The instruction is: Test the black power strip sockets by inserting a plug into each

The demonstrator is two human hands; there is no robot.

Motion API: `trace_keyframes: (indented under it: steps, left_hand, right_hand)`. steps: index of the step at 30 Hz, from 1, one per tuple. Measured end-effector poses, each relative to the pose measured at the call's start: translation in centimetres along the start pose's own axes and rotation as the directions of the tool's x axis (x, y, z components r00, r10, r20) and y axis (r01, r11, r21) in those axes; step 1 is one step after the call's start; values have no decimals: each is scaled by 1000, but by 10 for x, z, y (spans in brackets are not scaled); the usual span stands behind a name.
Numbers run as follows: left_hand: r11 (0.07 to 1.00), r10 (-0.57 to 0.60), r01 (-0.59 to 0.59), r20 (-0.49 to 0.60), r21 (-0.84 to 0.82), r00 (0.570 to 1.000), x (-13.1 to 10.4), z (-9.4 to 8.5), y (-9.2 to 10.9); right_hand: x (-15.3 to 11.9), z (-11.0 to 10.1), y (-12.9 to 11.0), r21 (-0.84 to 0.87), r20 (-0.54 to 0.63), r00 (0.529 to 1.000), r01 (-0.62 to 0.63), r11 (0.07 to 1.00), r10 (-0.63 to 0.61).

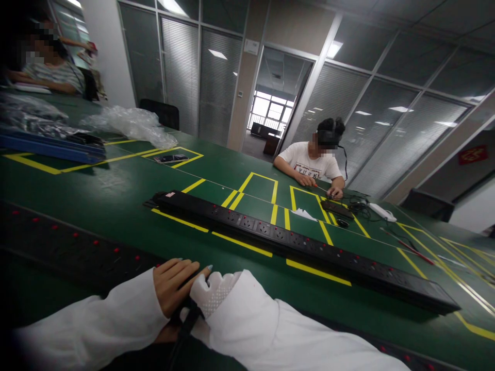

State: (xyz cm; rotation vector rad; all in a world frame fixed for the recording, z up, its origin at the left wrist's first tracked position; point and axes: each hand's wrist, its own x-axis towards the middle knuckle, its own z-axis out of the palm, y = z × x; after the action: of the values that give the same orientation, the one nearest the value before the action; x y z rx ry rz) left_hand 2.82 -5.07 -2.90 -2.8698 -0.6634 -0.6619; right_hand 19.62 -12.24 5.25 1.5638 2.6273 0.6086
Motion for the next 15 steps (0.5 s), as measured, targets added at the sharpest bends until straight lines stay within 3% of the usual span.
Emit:
trace_keyframes:
  steps: [5, 15]
  left_hand:
    - [1000, 12, -12, -3, -7, 1000, 0, -2, 0]
    - [999, 19, -15, -65, 52, 998, 1, 4, 0]
  right_hand:
    - [-2, -1, 1, 0, -22, 1000, 21, 1000, -21]
    - [-1, -13, 11, 275, 92, 993, 43, 961, -70]
